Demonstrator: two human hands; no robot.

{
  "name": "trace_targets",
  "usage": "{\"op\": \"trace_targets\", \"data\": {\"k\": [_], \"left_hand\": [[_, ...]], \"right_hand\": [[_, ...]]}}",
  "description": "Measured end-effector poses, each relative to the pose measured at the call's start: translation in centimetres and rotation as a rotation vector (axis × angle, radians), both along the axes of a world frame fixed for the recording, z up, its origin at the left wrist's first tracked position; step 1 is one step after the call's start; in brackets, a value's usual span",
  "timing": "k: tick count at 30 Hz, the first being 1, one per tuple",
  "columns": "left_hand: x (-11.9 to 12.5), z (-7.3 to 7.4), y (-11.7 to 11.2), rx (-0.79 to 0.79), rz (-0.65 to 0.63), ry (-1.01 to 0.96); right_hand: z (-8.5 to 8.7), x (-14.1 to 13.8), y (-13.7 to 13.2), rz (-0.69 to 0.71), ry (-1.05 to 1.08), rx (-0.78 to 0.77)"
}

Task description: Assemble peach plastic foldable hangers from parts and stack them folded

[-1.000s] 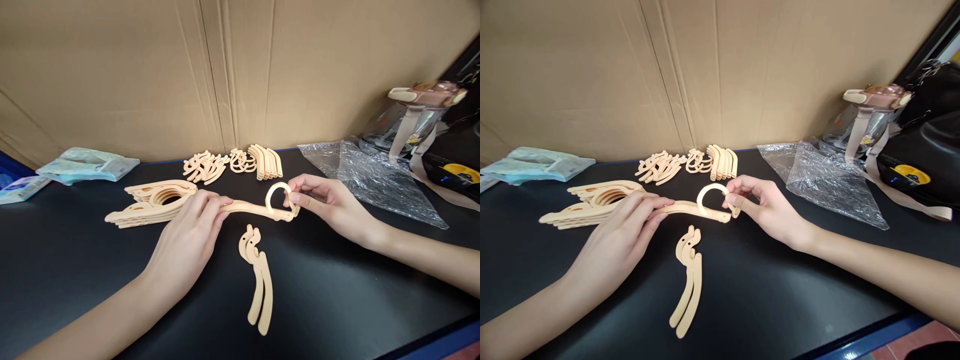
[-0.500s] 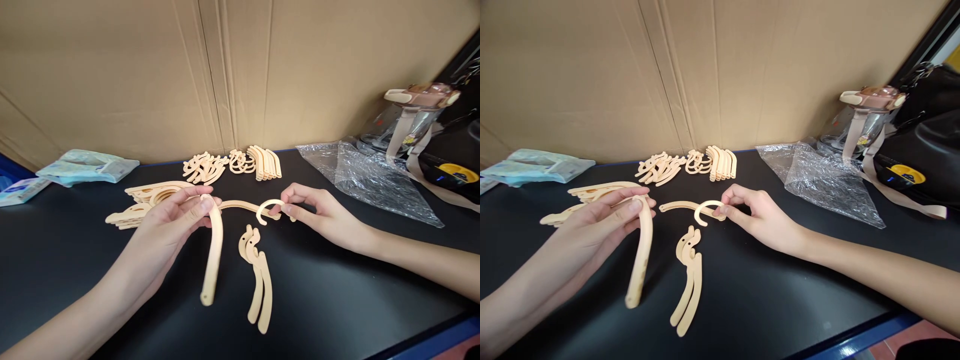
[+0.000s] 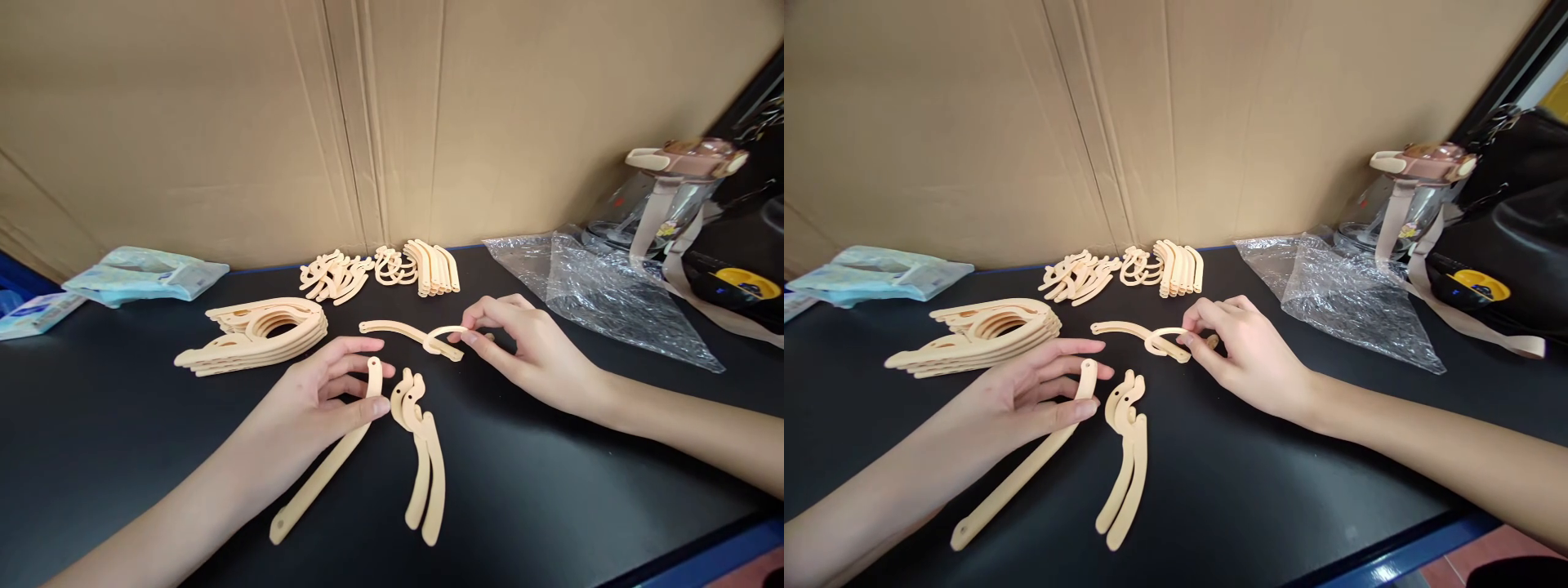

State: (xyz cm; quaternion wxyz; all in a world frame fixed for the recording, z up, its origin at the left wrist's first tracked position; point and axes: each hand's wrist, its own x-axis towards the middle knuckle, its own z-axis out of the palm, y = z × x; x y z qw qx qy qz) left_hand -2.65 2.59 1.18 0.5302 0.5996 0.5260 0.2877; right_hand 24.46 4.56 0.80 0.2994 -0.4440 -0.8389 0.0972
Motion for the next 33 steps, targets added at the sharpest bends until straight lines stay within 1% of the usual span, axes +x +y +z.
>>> {"op": "trace_targets", "data": {"k": [3,6,8,10,12,14,17,21,24,26,28,30,33], "left_hand": [[-0.1,-0.1,0.1,-0.035,-0.031,0.009],[-0.1,0.1,0.2,0.004,-0.087,0.062],[-0.1,0.3,0.2,0.097,-0.115,0.099],[0.0,0.4,0.1,0.227,-0.112,0.146],[0.1,0.5,-0.1,0.338,-0.095,0.265],[0.1,0.5,-0.4,0.411,-0.089,0.422],[0.2,0.3,-0.8,0.535,-0.105,0.567],[0.2,-0.2,-1.3,0.736,-0.152,0.675],[0.6,-0.9,-1.5,0.896,-0.213,0.679],[1.0,-1.2,-1.6,1.023,-0.27,0.656],[1.4,-1.4,-1.6,1.15,-0.324,0.65],[1.7,-1.5,-1.7,1.235,-0.355,0.664],[1.8,-1.7,-1.6,1.26,-0.379,0.662]], "right_hand": [[-0.1,0.0,-0.1,0.127,-0.021,0.029],[-0.3,-0.1,-0.1,0.247,-0.044,0.047],[-0.4,0.0,-0.1,0.278,-0.048,0.062],[-0.5,0.2,0.0,0.296,-0.041,0.065],[-0.6,0.4,0.1,0.3,-0.025,0.062],[-0.6,0.5,0.1,0.297,0.005,0.045],[-0.2,0.3,0.1,0.252,0.12,-0.103],[0.6,-0.3,0.0,0.155,0.441,-0.393],[0.7,-0.7,0.0,0.154,0.684,-0.654],[0.6,-0.9,-0.1,0.178,0.793,-0.798],[0.7,-1.1,-0.2,0.196,0.867,-0.886],[0.8,-1.3,-0.4,0.209,0.913,-0.937],[1.0,-1.5,-0.5,0.247,0.942,-0.989]]}}
